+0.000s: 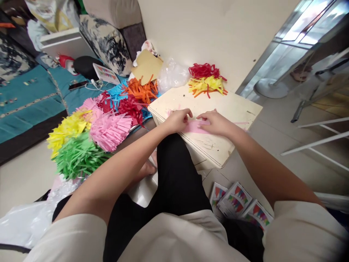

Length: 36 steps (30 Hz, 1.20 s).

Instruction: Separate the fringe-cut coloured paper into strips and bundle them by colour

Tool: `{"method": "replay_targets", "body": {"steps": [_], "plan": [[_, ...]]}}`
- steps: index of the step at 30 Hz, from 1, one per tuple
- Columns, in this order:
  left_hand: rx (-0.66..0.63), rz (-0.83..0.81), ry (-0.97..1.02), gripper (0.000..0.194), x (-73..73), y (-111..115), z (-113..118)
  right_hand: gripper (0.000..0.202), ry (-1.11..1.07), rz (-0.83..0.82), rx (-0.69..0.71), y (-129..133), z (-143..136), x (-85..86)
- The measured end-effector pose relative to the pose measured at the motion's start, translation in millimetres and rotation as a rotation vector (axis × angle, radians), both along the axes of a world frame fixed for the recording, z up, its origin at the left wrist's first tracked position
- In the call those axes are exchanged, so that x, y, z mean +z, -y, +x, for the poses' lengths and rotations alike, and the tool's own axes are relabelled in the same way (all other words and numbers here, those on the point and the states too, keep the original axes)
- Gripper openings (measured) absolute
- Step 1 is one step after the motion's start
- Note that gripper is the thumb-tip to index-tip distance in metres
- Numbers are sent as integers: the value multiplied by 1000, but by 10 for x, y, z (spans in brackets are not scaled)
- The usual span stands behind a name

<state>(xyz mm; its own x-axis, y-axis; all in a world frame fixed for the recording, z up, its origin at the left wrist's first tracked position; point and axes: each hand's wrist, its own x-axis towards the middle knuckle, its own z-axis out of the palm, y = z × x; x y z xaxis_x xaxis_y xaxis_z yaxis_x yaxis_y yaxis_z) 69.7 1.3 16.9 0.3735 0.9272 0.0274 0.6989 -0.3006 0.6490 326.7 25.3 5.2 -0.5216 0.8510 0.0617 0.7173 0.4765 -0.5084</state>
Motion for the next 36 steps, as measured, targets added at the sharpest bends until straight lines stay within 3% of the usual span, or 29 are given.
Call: {"method": "replay_targets", "body": {"steps": [2, 7, 11, 15, 20, 24, 30, 36], "plan": [[-16, 6, 137, 42, 66, 60, -135, 28, -35, -103, 22, 23, -39, 143], [5, -107, 475, 37, 281, 536, -789, 60, -71, -219, 229, 119, -315, 575], [118, -199, 617, 42, 357, 1127, -1413, 59, -109, -249, 392, 216, -837, 799], [238, -220, 632, 44, 324, 1622, -1971, 47, -180, -246, 488, 348, -1548, 891], [382, -117, 667, 42, 152, 2047, -2481, 39, -278, -242, 532, 470, -2404, 797], [469, -31, 715, 44, -50, 2264, -2696, 34, -244, -243, 567, 538, -2813, 597], [507, -46, 663, 50, -194, 2384, -2773, 36, -299, -276, 505, 659, -2911, 307], [498, -92, 619, 47, -164, 2372, -2646, 34, -294, -268, 455, 737, -2768, 289]]}}
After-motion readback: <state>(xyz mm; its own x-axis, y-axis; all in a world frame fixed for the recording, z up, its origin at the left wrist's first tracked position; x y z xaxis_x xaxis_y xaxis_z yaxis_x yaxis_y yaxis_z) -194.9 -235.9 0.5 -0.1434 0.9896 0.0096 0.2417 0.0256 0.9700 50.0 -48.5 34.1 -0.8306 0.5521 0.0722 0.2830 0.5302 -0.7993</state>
